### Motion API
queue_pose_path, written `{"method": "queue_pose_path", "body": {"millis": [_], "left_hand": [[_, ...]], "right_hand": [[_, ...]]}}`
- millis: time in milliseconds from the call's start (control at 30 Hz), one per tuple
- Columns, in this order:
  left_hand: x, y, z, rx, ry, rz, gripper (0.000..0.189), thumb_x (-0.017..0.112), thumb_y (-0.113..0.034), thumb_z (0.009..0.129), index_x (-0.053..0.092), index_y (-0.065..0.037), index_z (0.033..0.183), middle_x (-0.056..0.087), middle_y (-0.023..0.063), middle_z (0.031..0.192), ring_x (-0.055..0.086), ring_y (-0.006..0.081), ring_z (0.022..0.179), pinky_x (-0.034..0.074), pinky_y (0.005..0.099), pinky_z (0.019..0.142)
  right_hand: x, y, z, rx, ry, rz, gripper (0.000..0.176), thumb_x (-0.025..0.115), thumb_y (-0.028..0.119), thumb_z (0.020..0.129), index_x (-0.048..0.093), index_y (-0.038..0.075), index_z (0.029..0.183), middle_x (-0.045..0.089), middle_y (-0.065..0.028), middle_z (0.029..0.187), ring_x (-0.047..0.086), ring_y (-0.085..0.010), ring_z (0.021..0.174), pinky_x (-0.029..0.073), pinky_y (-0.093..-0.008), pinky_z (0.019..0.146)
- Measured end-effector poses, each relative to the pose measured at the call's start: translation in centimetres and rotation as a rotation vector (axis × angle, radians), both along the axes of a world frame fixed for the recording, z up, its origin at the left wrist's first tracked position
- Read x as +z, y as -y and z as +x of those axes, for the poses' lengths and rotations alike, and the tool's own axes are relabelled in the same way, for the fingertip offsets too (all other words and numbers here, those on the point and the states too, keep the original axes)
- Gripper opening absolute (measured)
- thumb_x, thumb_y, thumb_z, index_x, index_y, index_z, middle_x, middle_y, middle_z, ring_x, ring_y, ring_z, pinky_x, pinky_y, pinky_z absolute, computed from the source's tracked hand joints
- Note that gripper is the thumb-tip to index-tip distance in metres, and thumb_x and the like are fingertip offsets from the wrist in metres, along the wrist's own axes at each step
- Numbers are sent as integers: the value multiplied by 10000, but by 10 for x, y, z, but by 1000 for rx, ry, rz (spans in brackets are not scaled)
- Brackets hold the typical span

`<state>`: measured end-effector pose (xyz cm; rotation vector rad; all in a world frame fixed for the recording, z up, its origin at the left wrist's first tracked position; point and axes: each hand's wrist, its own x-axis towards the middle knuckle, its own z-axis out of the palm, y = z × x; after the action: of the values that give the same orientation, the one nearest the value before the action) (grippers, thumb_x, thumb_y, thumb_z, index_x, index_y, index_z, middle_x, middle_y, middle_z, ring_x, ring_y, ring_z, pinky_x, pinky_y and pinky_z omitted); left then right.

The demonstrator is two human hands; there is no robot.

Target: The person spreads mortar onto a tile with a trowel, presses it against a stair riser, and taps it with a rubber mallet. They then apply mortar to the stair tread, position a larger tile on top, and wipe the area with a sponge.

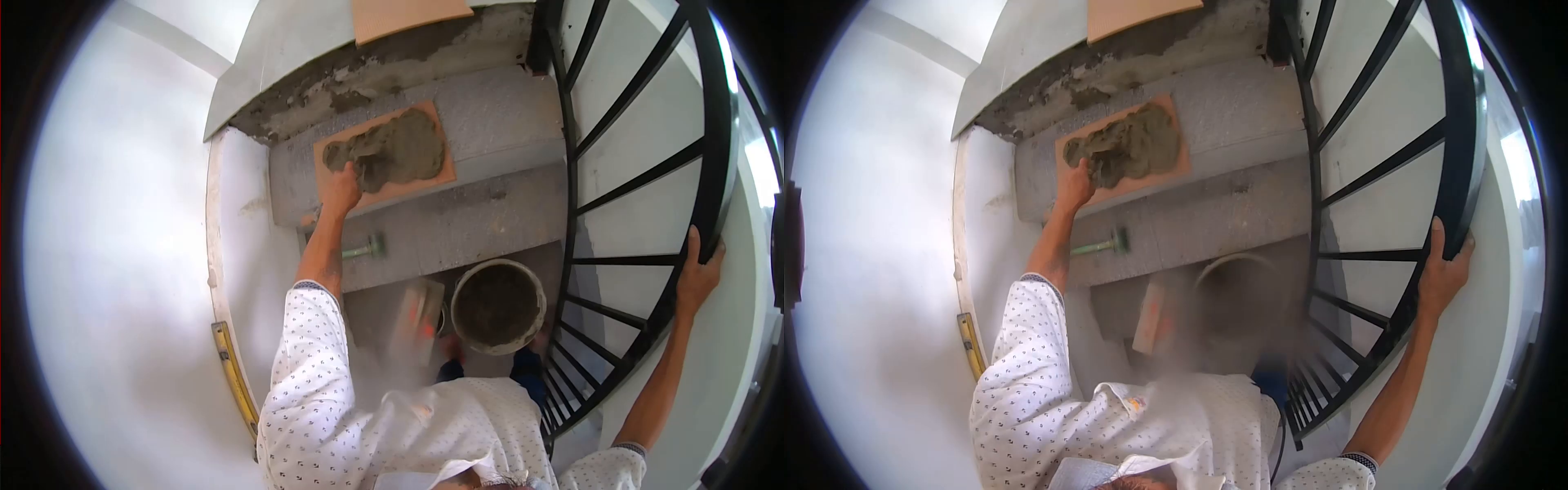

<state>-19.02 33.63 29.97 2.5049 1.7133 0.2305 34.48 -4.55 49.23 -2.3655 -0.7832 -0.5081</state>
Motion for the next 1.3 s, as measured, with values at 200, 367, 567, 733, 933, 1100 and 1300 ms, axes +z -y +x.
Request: {"method": "queue_pose_path", "body": {"millis": [200,367,567,733,933,1100,1300], "left_hand": [[19,-19,-21,66,7,-89,399,551,-55,809,510,-16,1204,645,293,950,608,482,909,467,547,772],[26,-19,-40,108,-82,-40,342,584,-119,822,540,-10,1143,646,284,934,621,450,906,468,542,763],[65,-4,-33,74,-55,-45,256,611,-200,847,575,-22,1028,658,247,888,624,447,879,483,534,747],[69,-26,-15,-115,-370,28,206,540,-123,841,596,-41,1022,661,226,856,662,398,837,527,499,704],[35,-43,-33,-218,-315,210,239,524,-88,835,609,-85,1058,653,194,917,660,387,841,528,495,700],[27,-59,-84,-66,-325,101,264,523,-73,821,613,-121,1065,639,171,939,642,402,871,519,499,747],[64,-48,-89,-63,-155,168,212,529,-68,821,595,-110,1018,628,154,900,621,407,859,495,520,729]], "right_hand": [[-1,-1,4,-35,-16,-12,813,661,500,865,452,-131,1334,478,-303,1368,445,-399,1302,323,-385,1097],[-3,-2,4,-7,10,20,789,659,482,873,458,-128,1331,488,-302,1358,450,-398,1298,322,-392,1099],[-11,2,13,-52,36,20,778,669,480,866,476,-118,1323,501,-297,1349,462,-390,1290,326,-388,1096],[-18,7,18,-88,83,-28,783,654,510,867,491,-110,1317,513,-284,1342,473,-375,1284,335,-383,1090],[-29,12,28,-122,109,-27,808,647,560,847,492,-52,1350,524,-235,1355,483,-339,1282,354,-380,1077],[-32,17,38,-117,109,-53,809,623,588,846,486,-11,1372,517,-215,1369,487,-331,1279,362,-387,1072],[-30,14,35,-112,87,-54,778,603,577,865,487,-1,1373,514,-201,1378,474,-333,1291,353,-388,1075]]}}
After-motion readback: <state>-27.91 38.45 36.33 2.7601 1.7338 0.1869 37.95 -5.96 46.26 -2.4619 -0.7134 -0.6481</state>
